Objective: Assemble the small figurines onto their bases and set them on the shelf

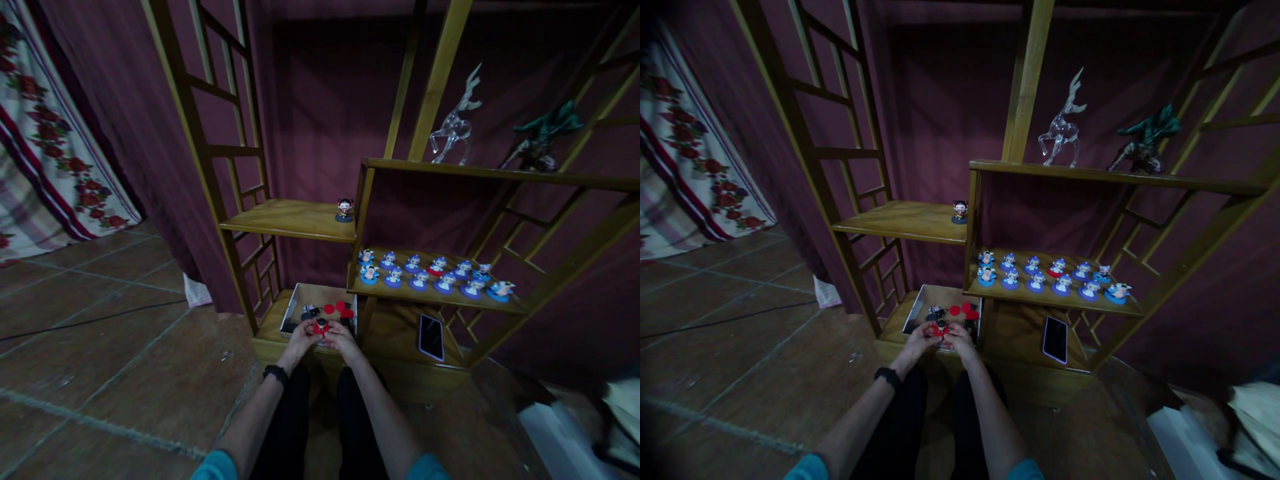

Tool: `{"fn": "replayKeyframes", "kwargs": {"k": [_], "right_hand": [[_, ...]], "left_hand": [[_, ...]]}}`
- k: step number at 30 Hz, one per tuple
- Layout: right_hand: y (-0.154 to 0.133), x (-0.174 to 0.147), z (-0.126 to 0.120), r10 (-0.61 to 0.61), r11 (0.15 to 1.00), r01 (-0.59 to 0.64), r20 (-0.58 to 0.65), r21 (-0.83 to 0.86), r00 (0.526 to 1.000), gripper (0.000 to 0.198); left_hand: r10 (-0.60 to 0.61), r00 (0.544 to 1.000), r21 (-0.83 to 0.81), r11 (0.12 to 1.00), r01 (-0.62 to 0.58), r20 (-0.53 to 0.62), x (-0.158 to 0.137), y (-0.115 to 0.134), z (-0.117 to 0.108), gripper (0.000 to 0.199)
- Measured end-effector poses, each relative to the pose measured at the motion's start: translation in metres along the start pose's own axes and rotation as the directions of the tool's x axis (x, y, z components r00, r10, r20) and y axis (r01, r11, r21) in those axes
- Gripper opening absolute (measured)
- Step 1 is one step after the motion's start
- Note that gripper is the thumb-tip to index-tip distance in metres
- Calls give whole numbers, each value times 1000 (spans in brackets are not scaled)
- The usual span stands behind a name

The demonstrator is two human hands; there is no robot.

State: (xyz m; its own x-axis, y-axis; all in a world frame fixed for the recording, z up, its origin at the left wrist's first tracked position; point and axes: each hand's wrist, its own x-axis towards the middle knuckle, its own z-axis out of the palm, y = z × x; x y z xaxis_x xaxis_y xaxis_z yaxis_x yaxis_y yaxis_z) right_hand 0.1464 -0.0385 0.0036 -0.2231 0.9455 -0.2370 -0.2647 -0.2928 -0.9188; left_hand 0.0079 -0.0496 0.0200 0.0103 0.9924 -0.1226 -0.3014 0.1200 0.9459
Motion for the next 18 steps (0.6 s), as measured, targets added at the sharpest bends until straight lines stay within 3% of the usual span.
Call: {"fn": "replayKeyframes", "kwargs": {"k": [12,18], "right_hand": [[5,7,-4,28,999,-27,-41,28,999,46],[2,6,-4,47,999,-46,-39,21,998,41]], "left_hand": [[41,997,59,997,-44,59,8,-10,-2,44],[77,997,150,986,-76,-1,10,-13,-4,42]]}}
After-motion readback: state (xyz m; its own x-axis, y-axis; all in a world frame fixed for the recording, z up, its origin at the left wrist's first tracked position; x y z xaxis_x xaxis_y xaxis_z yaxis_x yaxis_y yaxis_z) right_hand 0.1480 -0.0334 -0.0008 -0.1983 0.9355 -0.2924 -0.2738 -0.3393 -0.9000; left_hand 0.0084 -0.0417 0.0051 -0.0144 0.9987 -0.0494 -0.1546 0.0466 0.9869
